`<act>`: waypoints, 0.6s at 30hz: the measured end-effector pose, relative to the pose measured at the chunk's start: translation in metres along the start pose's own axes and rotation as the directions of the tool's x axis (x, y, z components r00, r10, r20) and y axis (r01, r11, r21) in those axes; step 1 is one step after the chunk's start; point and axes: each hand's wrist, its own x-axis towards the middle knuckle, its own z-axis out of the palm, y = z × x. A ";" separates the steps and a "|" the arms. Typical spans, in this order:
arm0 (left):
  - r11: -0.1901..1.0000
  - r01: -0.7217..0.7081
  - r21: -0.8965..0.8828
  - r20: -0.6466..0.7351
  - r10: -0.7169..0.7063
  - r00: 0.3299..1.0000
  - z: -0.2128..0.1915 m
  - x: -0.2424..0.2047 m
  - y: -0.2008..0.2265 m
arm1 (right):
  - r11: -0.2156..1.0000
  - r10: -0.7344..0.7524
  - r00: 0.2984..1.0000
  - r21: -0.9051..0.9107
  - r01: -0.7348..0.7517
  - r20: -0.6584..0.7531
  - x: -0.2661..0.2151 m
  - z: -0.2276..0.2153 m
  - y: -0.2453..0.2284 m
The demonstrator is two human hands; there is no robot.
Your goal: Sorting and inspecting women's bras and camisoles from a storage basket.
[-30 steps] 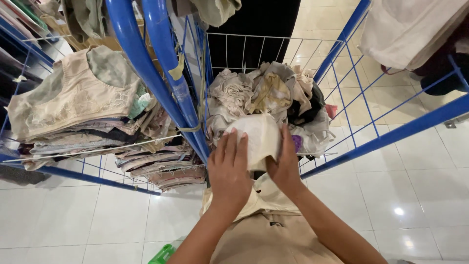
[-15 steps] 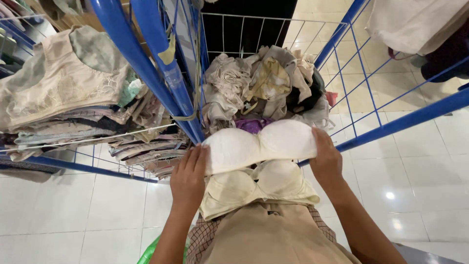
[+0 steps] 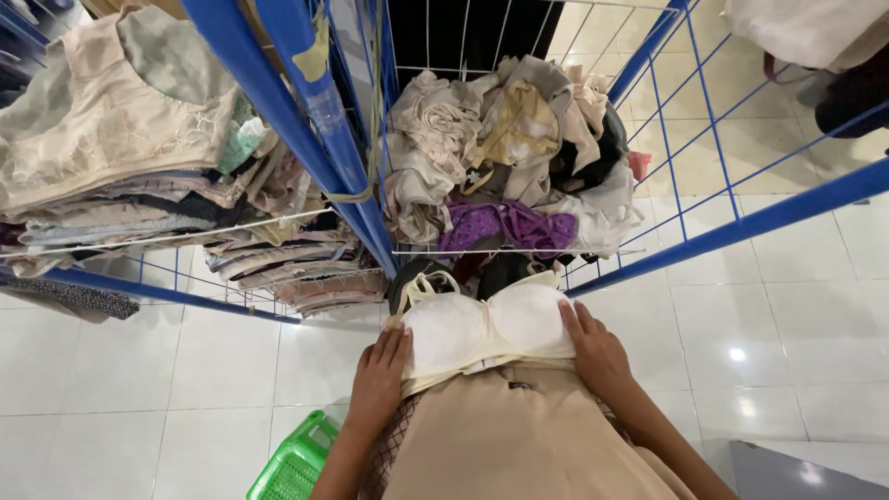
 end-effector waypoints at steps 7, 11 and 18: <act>0.995 -0.030 0.093 -0.011 0.031 0.999 -0.003 -0.013 -0.003 | 0.995 0.030 0.999 0.097 -0.033 0.035 -0.008 0.000 0.013; 1.000 -0.028 0.009 0.096 0.027 0.995 -0.026 -0.007 0.003 | 0.967 0.089 0.968 0.213 -0.141 0.235 -0.001 -0.045 -0.007; 0.999 -0.041 -0.034 0.056 0.043 0.998 -0.045 -0.001 -0.004 | 0.906 -0.021 0.933 0.401 -0.134 0.359 0.001 -0.075 0.013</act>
